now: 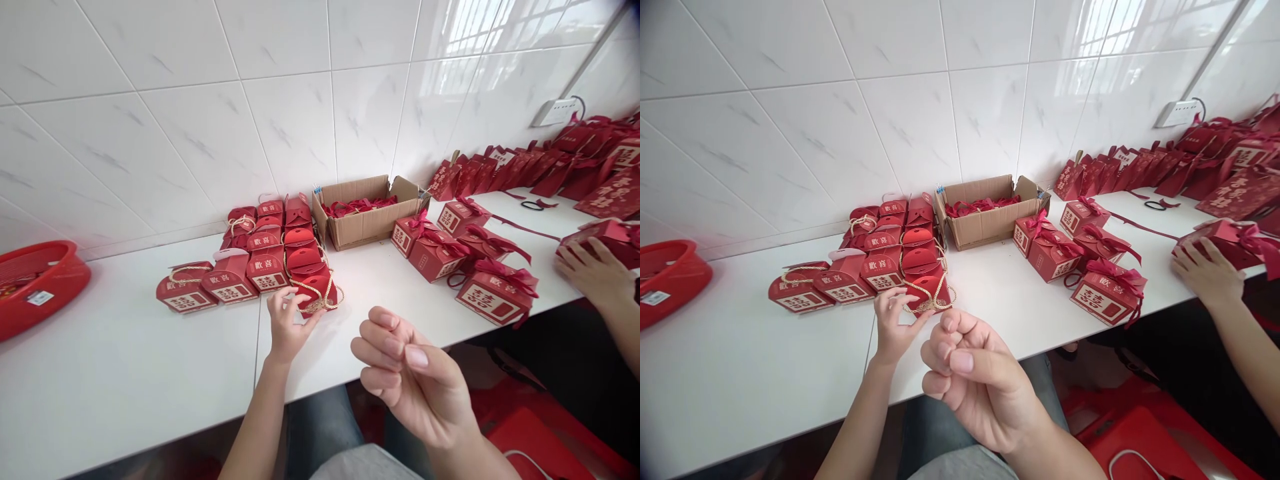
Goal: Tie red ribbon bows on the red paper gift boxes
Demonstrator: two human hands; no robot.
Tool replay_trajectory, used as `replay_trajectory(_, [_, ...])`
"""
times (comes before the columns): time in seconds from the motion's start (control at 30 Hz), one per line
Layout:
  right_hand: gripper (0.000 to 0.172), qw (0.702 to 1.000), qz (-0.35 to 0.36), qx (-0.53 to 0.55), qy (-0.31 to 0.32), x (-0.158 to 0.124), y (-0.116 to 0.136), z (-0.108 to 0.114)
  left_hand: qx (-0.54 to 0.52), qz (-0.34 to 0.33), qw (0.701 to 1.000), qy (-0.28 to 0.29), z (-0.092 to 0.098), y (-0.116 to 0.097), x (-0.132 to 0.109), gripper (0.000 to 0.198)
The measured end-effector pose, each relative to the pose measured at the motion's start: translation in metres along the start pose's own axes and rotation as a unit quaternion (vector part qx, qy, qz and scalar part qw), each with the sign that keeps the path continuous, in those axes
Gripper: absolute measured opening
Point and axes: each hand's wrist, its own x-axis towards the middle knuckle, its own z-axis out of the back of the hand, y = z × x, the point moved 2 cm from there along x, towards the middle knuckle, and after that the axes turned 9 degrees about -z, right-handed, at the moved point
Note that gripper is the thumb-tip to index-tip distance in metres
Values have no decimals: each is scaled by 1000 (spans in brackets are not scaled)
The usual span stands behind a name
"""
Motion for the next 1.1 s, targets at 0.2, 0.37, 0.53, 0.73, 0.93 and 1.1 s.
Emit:
replay_trajectory(0.2, [18, 1000, 2, -9, -10, -3, 0, 1, -11, 0, 1000, -13, -9, 6, -3, 17])
replay_trajectory(0.37, [18, 998, 15, -38, -39, -1, -2, 2, -202, 220, 947, -115, -3, 14, -7, 12])
replay_trajectory(0.53, [22, 994, 43, -81, -53, 0, -5, 3, -294, 468, 811, -192, -4, 36, -17, 23])
replay_trajectory(0.73, [25, 993, 54, -97, -46, -2, -7, 2, -147, 472, 834, -245, 1, 49, -24, 43])
replay_trajectory(0.93, [25, 993, 53, -100, -39, -4, -7, 0, -2, 195, 954, -226, 12, 22, -11, 46])
replay_trajectory(1.1, [22, 994, 50, -100, -18, -6, -6, -3, -55, 47, 997, -7, -5, 10, -7, 42])
